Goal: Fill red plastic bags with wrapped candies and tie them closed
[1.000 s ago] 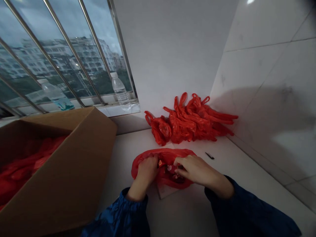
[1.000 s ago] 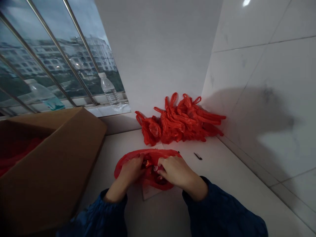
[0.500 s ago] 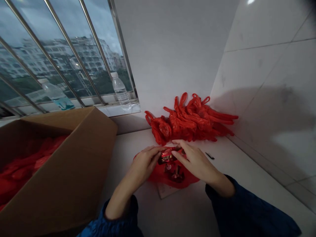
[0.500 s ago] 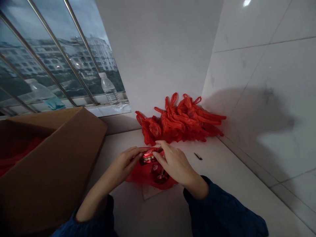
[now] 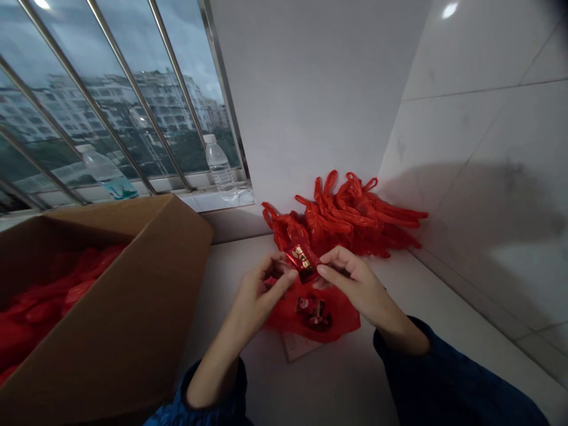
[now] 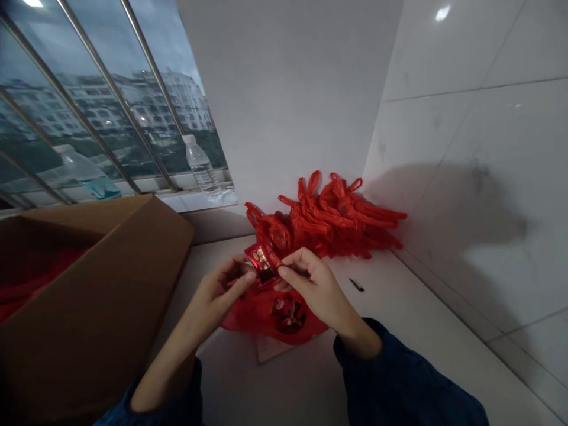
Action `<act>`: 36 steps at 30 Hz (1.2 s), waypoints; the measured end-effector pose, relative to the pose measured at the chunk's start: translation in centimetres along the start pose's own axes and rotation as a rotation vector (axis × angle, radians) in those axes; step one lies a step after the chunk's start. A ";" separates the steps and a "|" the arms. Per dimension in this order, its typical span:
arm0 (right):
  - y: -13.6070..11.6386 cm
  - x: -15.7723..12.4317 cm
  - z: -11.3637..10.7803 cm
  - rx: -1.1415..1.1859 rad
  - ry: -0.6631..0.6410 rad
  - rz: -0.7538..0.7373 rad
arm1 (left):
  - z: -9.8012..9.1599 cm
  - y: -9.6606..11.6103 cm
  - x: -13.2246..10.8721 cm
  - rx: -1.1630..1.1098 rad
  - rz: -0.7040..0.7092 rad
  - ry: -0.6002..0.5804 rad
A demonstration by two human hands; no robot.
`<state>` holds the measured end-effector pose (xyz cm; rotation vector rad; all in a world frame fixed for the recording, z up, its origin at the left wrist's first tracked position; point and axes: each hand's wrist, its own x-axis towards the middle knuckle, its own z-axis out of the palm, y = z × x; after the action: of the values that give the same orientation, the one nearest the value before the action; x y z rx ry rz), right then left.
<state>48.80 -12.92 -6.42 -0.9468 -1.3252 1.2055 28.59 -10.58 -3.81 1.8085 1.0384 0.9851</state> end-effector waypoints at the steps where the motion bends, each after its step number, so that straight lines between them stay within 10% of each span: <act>1: 0.0 -0.1 0.1 0.032 -0.041 0.024 | 0.1 0.1 0.0 -0.006 0.005 -0.021; 5: 0.0 -0.4 0.4 0.009 -0.197 0.052 | 0.3 0.6 -0.3 0.005 0.044 -0.090; 11: -0.2 -0.2 -0.1 -0.116 -0.077 -0.026 | -0.1 0.5 -0.6 0.064 0.057 -0.175; 18: -0.8 -0.3 -0.5 -0.133 -0.065 0.008 | -0.6 0.1 -0.2 -0.116 0.003 0.039; 36: -1.2 -0.4 -0.6 -0.254 0.005 -0.074 | -1.0 0.6 -0.5 -0.066 -0.005 -0.009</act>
<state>49.60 -13.42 -5.33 -1.0687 -1.5212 0.9926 27.68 -10.91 -3.03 1.7543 0.9935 0.9959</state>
